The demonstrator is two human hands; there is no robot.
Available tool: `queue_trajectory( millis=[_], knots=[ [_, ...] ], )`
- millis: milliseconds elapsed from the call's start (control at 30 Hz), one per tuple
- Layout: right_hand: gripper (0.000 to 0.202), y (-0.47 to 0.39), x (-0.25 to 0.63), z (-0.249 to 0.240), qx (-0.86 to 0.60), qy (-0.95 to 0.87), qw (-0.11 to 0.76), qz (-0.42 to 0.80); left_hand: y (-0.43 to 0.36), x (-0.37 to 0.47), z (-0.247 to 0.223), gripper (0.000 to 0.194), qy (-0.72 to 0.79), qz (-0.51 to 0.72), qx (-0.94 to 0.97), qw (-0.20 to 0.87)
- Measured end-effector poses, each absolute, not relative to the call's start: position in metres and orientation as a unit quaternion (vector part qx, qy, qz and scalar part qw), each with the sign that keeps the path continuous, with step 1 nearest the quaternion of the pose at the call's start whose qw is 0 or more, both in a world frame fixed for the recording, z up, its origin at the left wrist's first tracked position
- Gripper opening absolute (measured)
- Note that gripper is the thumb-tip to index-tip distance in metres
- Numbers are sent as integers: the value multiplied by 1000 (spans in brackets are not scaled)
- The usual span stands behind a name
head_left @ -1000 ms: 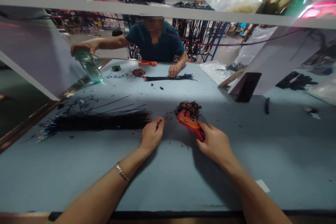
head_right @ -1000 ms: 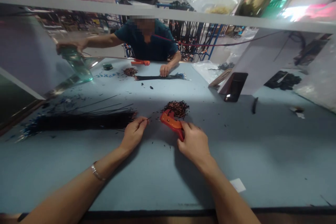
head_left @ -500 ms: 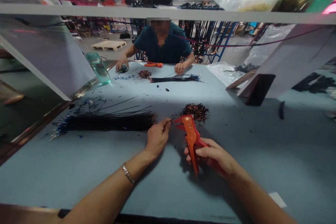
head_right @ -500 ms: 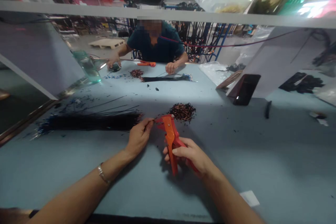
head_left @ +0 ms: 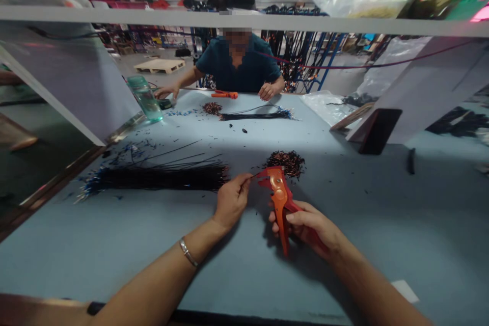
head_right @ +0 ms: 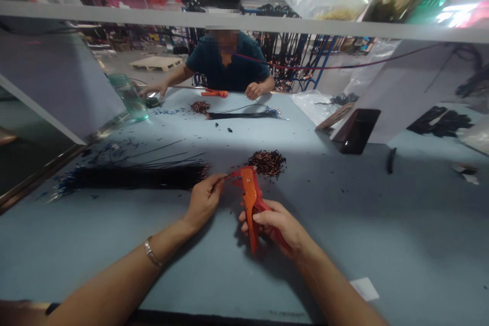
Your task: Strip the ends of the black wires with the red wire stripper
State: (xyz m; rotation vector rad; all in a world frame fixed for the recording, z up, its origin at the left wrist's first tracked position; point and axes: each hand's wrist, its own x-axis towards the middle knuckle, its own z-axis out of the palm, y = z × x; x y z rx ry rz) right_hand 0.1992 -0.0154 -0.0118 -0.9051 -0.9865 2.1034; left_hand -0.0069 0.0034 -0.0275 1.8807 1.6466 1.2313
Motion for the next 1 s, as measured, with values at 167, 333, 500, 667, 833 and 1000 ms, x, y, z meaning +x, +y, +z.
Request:
queue_trajectory(
  millis=[167,333,500,667,833,1000],
  knots=[
    [30,-15,199,-14,-338,-359,326,807,5,-8,-27,24,588,438,651,196],
    [32,-15,199,-14,-325,-342,322,821,3,-7,-25,21,583,442,649,209],
    [32,-16,200,-14,-330,-362,326,809,3,-6,-25,22,567,449,655,217],
    [34,-16,200,-13,-329,-371,323,806,2,-4,-23,21,556,457,660,218],
    [35,-16,199,-10,-329,-379,320,803,1,-4,-22,22,552,466,659,209],
    [34,-17,200,-8,-342,-392,320,792,0,-3,-21,22,548,477,657,202]
  ],
)
